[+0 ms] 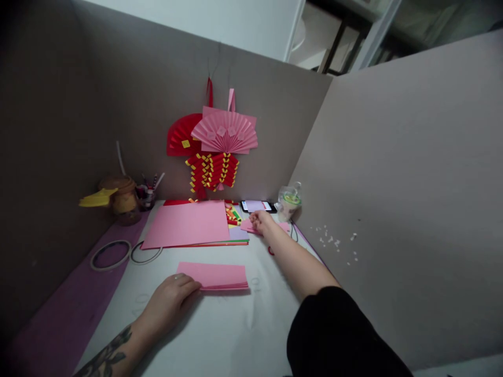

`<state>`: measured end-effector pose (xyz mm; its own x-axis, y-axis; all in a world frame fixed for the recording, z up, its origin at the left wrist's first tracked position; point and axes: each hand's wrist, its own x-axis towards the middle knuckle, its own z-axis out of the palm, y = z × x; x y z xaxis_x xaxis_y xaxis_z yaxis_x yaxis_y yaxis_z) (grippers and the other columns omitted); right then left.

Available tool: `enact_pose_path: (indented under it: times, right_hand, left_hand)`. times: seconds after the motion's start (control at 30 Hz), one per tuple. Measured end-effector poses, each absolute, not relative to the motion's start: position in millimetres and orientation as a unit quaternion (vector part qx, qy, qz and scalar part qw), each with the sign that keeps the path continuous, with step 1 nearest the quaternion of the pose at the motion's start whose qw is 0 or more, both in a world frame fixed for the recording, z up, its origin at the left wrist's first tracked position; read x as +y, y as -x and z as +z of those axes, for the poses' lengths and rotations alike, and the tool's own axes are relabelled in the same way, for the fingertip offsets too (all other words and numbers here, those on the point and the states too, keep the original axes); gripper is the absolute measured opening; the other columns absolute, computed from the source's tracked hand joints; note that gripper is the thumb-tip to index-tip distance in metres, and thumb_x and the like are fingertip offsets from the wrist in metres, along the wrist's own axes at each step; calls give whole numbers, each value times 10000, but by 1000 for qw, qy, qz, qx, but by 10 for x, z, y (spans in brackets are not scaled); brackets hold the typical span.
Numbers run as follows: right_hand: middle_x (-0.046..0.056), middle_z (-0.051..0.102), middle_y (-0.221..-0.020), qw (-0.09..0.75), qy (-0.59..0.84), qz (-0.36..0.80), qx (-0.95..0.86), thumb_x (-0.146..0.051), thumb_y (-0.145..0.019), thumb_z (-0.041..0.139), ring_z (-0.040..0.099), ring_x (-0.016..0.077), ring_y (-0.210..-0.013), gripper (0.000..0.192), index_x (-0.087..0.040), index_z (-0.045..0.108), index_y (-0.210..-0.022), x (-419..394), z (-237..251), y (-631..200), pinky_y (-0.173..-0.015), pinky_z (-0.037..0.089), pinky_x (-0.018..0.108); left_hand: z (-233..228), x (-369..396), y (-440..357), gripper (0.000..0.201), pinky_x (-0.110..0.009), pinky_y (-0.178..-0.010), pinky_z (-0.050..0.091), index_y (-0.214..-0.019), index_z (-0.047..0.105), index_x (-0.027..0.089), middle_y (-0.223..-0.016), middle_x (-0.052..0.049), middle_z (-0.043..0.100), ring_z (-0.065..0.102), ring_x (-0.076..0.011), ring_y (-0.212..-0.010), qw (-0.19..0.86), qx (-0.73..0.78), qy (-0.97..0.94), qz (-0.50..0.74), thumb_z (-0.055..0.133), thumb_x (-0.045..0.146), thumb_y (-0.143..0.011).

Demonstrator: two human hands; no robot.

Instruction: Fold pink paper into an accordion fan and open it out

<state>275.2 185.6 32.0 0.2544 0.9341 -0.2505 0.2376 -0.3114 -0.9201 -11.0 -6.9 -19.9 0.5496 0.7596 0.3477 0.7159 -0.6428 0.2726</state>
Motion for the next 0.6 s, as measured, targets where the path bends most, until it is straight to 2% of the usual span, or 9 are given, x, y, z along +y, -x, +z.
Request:
enact_pose_path:
  times: [0.07, 0.1, 0.2, 0.27, 0.33, 0.43, 0.6]
  right_hand:
    - [56, 642, -794, 379, 665, 439, -471, -257, -870, 503, 601, 158, -722, 191, -114, 628, -885, 1431, 383, -2610, -657, 492, 287]
    - [39, 649, -782, 371, 636, 431, -522, -272, -846, 534, 597, 156, -737, 168, -141, 639, -852, 1187, 397, -2506, -681, 479, 276]
    - [60, 668, -941, 252, 439, 176, -844, -320, -797, 600, 566, 207, -917, 196, -177, 654, -919, 455, 380, -2104, -817, 422, 331]
    - [92, 671, -944, 159, 392, 37, -905, -333, -776, 639, 555, 240, -926, 240, -162, 650, -944, 91, 333, -1831, -812, 397, 360]
    - [103, 673, -896, 110, 407, -50, -905, -246, -835, 577, 564, 227, -866, 145, -145, 641, -915, -95, 277, -1621, -761, 388, 354]
    - [64, 677, -833, 95, 404, -98, -905, -196, -849, 559, 565, 208, -809, 81, -169, 635, -856, -87, 242, -1516, -709, 370, 337]
    - [49, 683, -770, 147, 454, -120, -870, -158, -822, 567, 565, 185, -760, 113, -188, 654, -756, 86, 352, -1945, -690, 340, 313]
  left_hand:
    - [-167, -77, 80, 177, -318, -678, 392, -841, 658, 208, -746, -32, 644, 563, -187, -742, 11, 427, -879, 214, 485, 188, -872]
    - [-145, -86, 64, 170, -322, -680, 387, -835, 658, 204, -743, -36, 643, 560, -192, -746, -7, 432, -877, 210, 492, 184, -866]
    - [-63, -137, 35, 141, -332, -701, 376, -847, 660, 198, -770, -48, 650, 559, -203, -784, -44, 446, -867, 216, 519, 200, -854]
    - [-9, -179, 46, 145, -331, -696, 372, -840, 661, 189, -775, -53, 651, 557, -202, -778, -56, 445, -864, 229, 520, 222, -855]
    - [38, -211, 83, 155, -323, -678, 369, -831, 662, 182, -763, -54, 650, 555, -195, -756, -68, 443, -861, 241, 512, 214, -854]
    - [90, -208, 161, 174, -319, -674, 365, -852, 667, 190, -753, -47, 656, 562, -195, -755, -91, 448, -854, 250, 495, 212, -865]
    - [146, -104, 283, 176, -327, -713, 362, -891, 669, 212, -792, -44, 674, 575, -196, -795, -111, 451, -851, 245, 497, 194, -862]
